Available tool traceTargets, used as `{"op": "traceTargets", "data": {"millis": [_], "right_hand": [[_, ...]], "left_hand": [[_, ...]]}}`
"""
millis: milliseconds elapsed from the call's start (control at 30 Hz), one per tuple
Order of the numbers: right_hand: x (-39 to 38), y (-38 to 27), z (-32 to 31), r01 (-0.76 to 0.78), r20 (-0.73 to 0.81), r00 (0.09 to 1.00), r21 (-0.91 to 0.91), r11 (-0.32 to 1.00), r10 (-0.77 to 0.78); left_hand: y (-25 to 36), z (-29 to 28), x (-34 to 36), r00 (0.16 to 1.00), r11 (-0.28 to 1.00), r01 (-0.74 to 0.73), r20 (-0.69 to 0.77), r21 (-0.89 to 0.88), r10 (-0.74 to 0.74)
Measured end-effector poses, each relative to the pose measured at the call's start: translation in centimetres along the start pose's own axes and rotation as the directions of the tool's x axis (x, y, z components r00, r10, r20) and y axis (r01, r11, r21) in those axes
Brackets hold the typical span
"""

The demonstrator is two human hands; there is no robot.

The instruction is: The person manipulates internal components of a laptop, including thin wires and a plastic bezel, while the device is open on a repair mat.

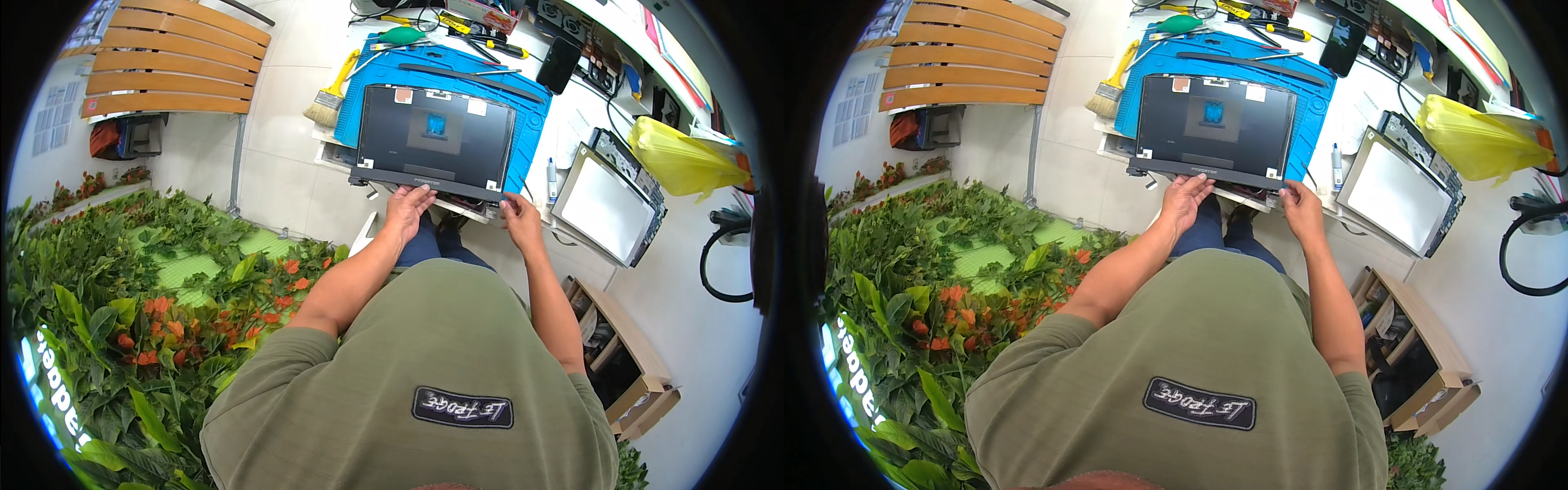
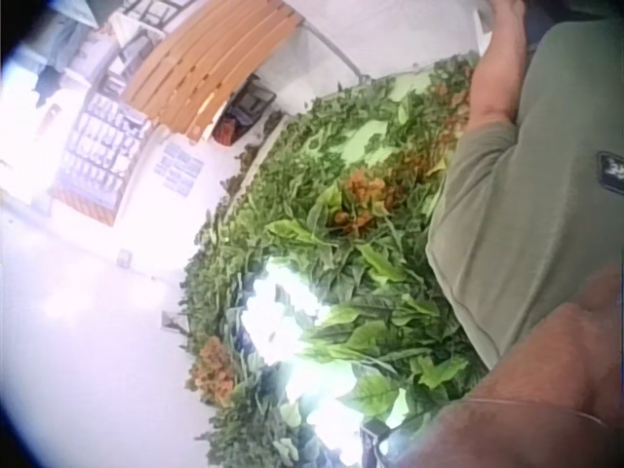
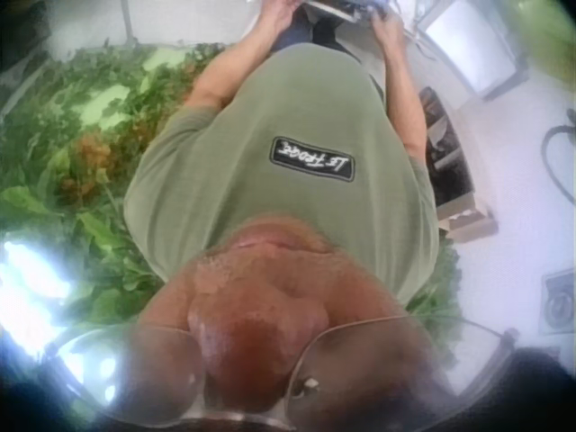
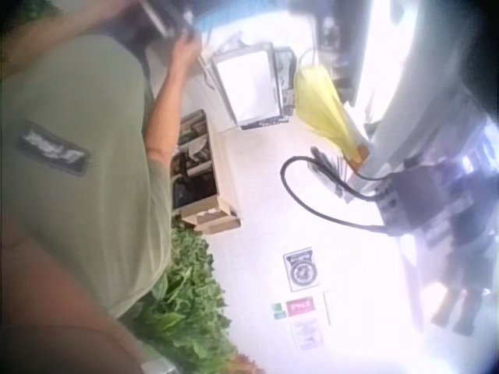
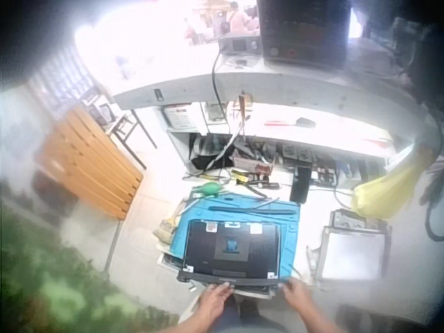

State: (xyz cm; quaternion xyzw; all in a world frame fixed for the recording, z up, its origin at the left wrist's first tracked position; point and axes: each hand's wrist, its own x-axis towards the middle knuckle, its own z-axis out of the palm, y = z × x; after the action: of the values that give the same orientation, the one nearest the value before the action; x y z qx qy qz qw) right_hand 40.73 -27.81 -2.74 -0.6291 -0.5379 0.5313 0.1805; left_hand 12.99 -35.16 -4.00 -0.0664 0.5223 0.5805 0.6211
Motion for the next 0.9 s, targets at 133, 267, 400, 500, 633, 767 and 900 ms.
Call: {"op": "traceTargets", "data": {"millis": [133,267,400,500,633,767,900], "right_hand": [[1.0,2.0,0.2,-0.068,0.057,0.997,0.211,0.975,0.057],[1.1,1.3,0.4,-0.115,0.090,0.992,0.328,0.938,0.090],[1.2,1.7,0.6,-0.151,0.069,0.988,0.395,0.906,0.135],[1.0,1.3,0.9,-0.152,0.033,0.988,0.417,0.896,0.152],[0.9,1.4,1.2,-0.139,-0.005,0.988,0.388,0.911,0.153],[0.9,1.3,1.5,-0.129,-0.031,0.988,0.363,0.923,0.150],[0.9,0.7,1.7,-0.117,-0.067,0.986,0.353,0.928,0.150]], "left_hand": [[-0.1,-0.6,0.7,1.000,1.000,0.026,0.012,-0.004,-0.026],[0.0,-1.2,0.6,1.000,1.000,0.021,0.009,0.000,-0.021],[0.1,-0.5,0.5,0.999,0.999,0.041,0.009,-0.013,-0.041],[0.2,-0.3,0.5,0.999,0.999,0.044,-0.019,-0.007,-0.044],[0.4,0.1,0.5,0.996,0.998,0.056,-0.062,-0.032,-0.058],[0.4,0.0,0.6,0.994,0.998,0.058,-0.089,-0.001,-0.058],[0.5,0.4,0.2,0.993,0.998,0.055,-0.101,0.030,-0.052]]}}
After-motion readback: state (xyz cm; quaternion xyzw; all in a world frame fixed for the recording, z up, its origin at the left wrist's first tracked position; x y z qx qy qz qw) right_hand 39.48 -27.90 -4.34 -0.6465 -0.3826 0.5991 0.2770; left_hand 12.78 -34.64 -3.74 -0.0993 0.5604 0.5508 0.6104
